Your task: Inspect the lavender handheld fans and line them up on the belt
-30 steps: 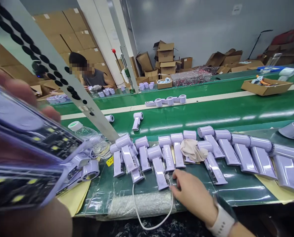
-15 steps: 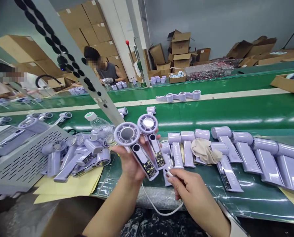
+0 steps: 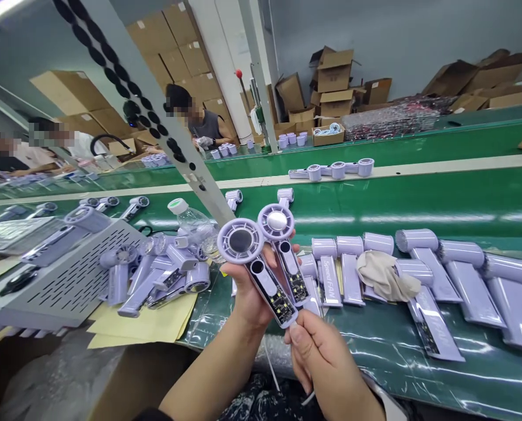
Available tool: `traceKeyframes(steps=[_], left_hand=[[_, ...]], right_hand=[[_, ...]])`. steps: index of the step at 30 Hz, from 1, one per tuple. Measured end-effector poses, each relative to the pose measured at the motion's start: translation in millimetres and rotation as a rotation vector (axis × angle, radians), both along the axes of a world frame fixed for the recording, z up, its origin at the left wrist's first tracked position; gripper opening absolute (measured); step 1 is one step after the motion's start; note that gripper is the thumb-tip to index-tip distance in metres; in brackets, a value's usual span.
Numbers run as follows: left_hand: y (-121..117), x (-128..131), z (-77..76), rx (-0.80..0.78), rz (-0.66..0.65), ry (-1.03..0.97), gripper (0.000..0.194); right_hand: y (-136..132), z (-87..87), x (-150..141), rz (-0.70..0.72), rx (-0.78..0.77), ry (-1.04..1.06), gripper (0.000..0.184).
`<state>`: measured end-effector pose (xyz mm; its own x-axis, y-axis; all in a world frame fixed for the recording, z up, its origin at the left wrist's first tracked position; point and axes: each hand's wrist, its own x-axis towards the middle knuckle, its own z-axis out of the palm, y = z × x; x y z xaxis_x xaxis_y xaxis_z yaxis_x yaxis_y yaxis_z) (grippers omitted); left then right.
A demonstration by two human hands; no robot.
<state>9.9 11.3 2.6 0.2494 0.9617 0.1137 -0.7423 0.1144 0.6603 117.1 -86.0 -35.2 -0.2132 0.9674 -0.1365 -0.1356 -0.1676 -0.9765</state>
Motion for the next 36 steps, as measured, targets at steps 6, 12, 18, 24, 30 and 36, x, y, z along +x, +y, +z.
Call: traceKeyframes(steps=[6,12,18,24,30,36], left_hand=[[-9,1,2.6,-0.032,0.038,-0.013,0.069],[-13,-2,16.6,-0.165,-0.076,-0.203,0.064],[-16,-6,10.2,-0.001,-0.118,-0.160,0.067],[-24,3,-8.4,0.051,0.025,-0.119,0.065],[-16,2,-12.1,0.024,-0.020,-0.103,0.065],[-15,-21,-16.2,0.133,-0.317,0.270,0.048]], right_hand=[[-1,-1.2,8,-0.055,0.262,-0.205,0.043],[-6,14.5,11,-0.132,0.523,-0.263,0.035],[-10,-0.5,3,-0.191,0.217,-0.121,0.048],[-12,-15.4,-8,-0.299,0.009,0.081,0.051],[-10,-13.6,25,-0.254,0.237,-0.233,0.043],[-7,-7.2,54,-0.453,0.310,-0.315,0.041]])
